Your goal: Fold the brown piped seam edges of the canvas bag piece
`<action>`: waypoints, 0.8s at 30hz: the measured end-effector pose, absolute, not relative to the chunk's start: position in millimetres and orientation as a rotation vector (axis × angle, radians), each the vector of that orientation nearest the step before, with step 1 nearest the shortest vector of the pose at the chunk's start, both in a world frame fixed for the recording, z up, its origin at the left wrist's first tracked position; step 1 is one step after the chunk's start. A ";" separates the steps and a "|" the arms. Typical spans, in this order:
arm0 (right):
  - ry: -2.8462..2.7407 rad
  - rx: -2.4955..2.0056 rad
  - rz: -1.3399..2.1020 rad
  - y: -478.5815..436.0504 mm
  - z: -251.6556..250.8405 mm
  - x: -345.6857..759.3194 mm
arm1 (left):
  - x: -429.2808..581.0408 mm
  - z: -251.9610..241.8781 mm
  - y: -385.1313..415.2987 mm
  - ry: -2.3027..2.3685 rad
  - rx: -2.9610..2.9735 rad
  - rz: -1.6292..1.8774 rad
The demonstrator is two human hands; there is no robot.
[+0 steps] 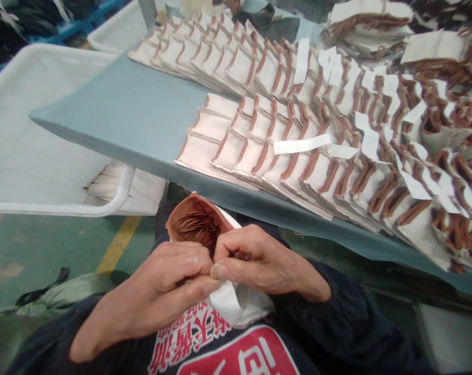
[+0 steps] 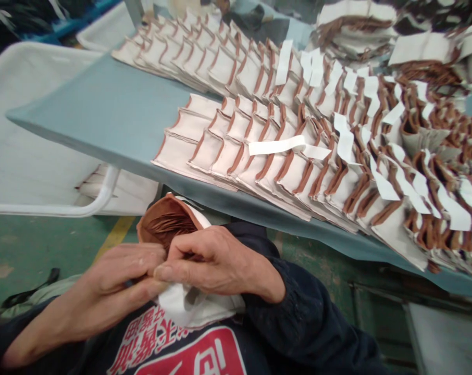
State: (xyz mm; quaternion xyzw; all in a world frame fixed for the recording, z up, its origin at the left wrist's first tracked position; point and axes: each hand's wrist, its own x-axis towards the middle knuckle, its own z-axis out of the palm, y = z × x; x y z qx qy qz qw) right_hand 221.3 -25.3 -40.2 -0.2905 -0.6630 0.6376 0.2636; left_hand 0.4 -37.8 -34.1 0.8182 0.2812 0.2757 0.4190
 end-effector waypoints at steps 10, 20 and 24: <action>-1.487 -0.733 1.840 -31.0 -53.7 211.6 | 16.5 -32.4 -35.1 0.612 1.477 0.792; -1.322 -0.699 1.839 -53.9 -76.9 193.7 | 37.8 -22.8 -47.0 0.457 1.552 0.945; -1.595 -0.688 1.555 -70.8 -89.4 191.9 | 31.9 -40.2 -62.8 0.397 1.549 0.859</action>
